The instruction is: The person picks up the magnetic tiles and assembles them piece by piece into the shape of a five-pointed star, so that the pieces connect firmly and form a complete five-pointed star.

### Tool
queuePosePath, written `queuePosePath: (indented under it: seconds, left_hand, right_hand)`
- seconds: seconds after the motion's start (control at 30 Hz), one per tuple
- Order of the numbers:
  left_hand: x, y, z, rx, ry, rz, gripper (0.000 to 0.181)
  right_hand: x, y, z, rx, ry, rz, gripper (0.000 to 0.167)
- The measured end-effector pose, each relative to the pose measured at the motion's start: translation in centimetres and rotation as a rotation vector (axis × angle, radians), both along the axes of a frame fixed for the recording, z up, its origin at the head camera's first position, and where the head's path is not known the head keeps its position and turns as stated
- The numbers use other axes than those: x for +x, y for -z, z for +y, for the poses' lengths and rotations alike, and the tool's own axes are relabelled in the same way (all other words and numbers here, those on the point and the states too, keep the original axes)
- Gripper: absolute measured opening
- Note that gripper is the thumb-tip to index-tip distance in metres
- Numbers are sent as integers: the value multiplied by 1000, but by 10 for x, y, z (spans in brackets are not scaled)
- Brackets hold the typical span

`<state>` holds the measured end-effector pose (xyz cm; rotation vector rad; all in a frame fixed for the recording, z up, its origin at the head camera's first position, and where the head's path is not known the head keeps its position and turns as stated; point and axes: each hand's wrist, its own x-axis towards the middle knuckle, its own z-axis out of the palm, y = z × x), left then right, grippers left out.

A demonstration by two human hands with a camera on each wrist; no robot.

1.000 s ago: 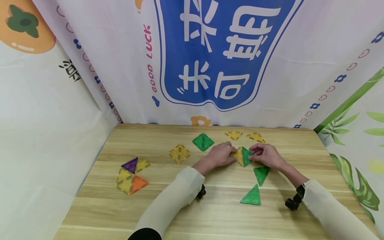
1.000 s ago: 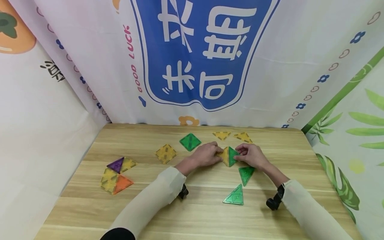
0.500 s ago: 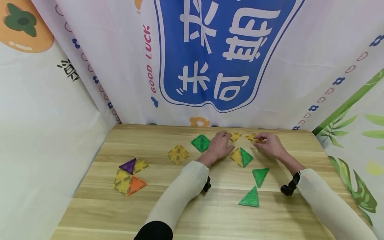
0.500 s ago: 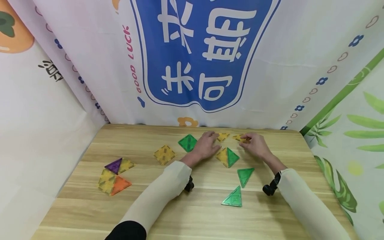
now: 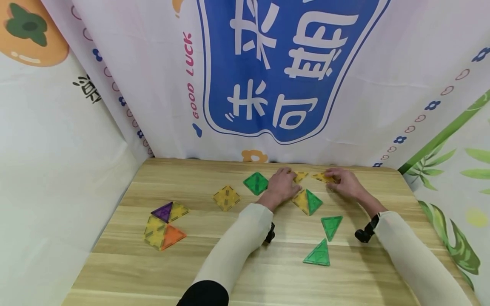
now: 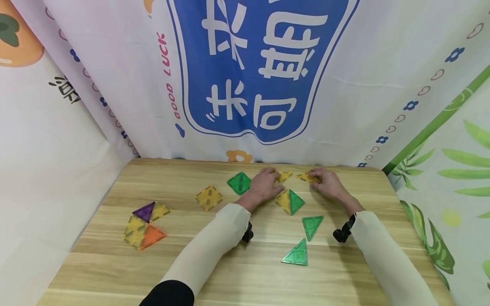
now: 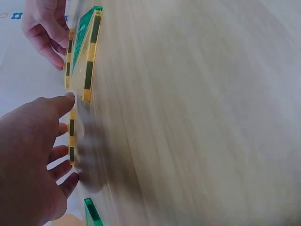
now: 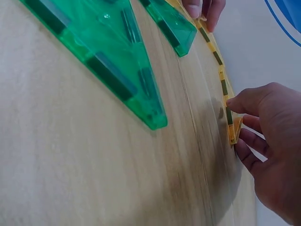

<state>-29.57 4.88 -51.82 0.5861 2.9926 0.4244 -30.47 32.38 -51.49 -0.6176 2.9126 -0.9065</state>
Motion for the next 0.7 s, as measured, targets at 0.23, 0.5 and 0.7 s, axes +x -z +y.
queuePosePath:
  seconds: [0.23,0.5,0.7]
  left_hand:
    - [-1,-3,-2,-17,-4,20,45]
    - [-8,-5,-7,-81,7,33,37]
    - [-11,-6,-9,-83,36,36,42]
  right_hand:
    - [-4,-1,-3,29,-2,-21,35]
    - [-9,-3,-6,9,66,-52,42]
    - [-11,-3,-9,-18,97,-48,50]
